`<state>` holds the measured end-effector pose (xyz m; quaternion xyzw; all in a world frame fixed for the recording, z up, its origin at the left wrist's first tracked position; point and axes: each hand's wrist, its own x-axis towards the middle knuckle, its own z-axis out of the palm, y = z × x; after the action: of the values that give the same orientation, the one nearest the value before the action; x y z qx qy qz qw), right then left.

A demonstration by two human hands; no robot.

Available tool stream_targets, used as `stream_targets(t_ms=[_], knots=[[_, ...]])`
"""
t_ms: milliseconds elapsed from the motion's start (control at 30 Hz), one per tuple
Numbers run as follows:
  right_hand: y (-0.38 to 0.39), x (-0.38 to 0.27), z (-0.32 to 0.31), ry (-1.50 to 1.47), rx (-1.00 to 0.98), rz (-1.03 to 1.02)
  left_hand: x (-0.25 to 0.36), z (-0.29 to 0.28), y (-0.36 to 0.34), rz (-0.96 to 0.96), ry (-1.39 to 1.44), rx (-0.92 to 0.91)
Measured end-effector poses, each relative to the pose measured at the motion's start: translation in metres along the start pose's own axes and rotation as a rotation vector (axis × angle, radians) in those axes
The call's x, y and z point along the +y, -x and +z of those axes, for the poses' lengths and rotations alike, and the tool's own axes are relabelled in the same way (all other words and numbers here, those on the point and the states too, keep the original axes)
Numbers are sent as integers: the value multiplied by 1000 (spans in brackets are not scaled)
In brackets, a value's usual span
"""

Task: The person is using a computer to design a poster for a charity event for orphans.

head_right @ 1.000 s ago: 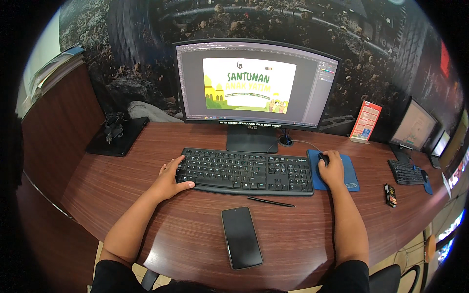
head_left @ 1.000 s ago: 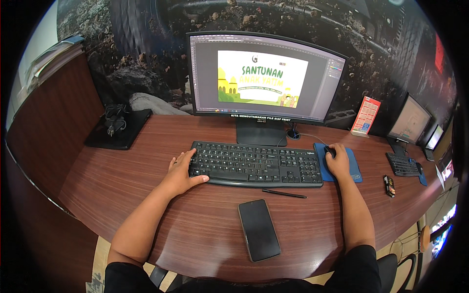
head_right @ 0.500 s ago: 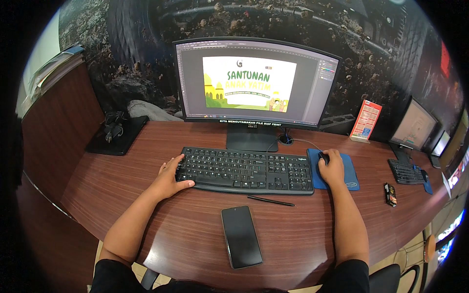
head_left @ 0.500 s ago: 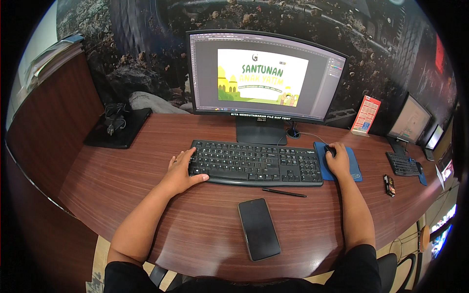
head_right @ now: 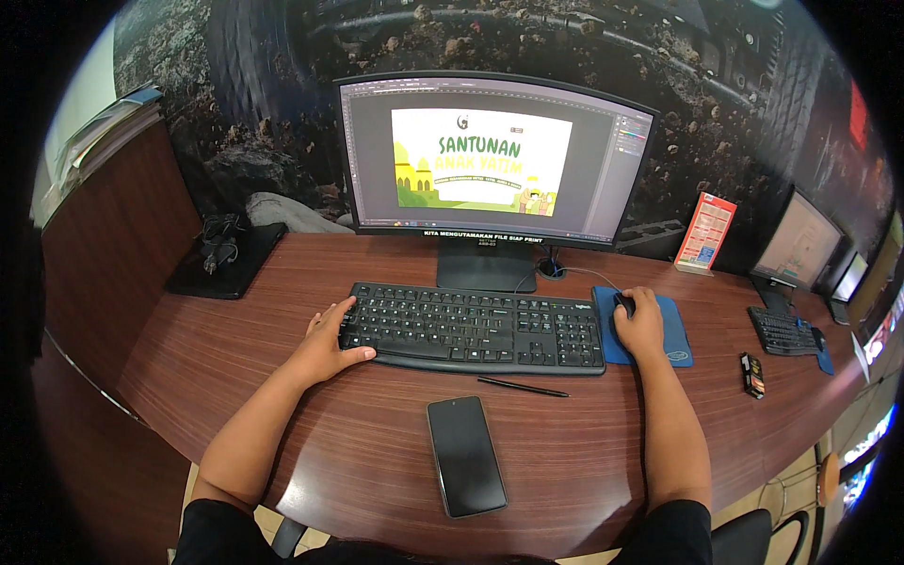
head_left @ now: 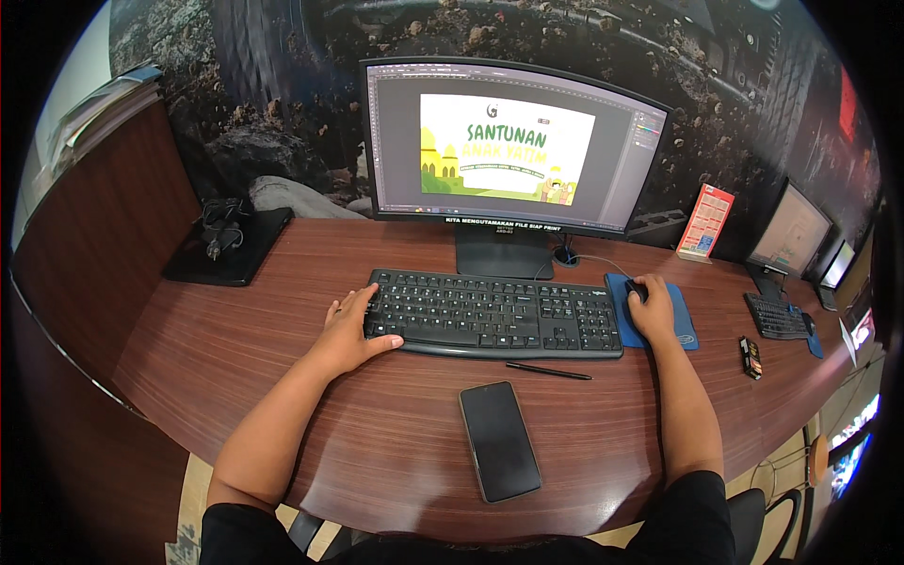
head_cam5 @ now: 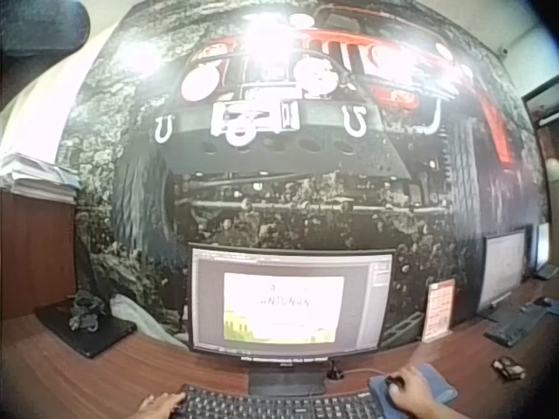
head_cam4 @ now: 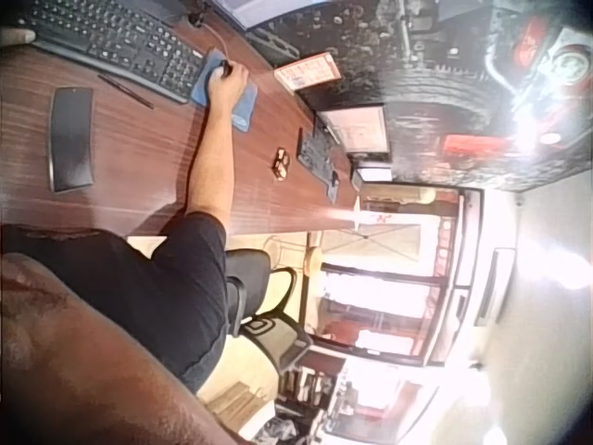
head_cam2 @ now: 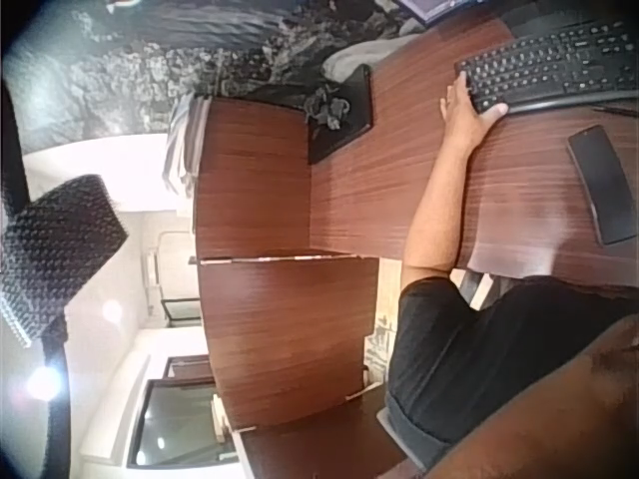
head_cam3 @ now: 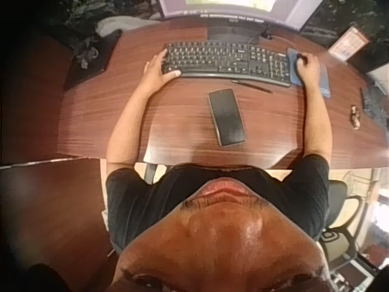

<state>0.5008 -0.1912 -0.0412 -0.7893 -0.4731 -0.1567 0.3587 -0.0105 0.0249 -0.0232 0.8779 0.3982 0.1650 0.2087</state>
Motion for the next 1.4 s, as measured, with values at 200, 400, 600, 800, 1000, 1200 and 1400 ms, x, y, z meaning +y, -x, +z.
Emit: stream_targets(t_ms=[200, 400, 600, 800, 1000, 1200, 1400], knots=[[0, 2, 0, 4, -2, -2, 2, -1, 0, -8, -5, -1], [0, 1, 0, -2, 6, -6, 3, -2, 0, -9, 0, -6], [0, 0, 0, -5, 13, -8, 2, -1, 0, -9, -8, -6], [1, -5, -1, 36, -17, 19, 5, -4, 2, -27, -10, -14], [3, -4, 0, -4, 43, -8, 46, -18, 16, 141, -261, 145], [0, 1, 0, 32, 8, -12, 64, 4, 22, 183, -313, 185], [0, -2, 8, 42, 20, 45, 59, 6, 26, 294, -484, 358]])
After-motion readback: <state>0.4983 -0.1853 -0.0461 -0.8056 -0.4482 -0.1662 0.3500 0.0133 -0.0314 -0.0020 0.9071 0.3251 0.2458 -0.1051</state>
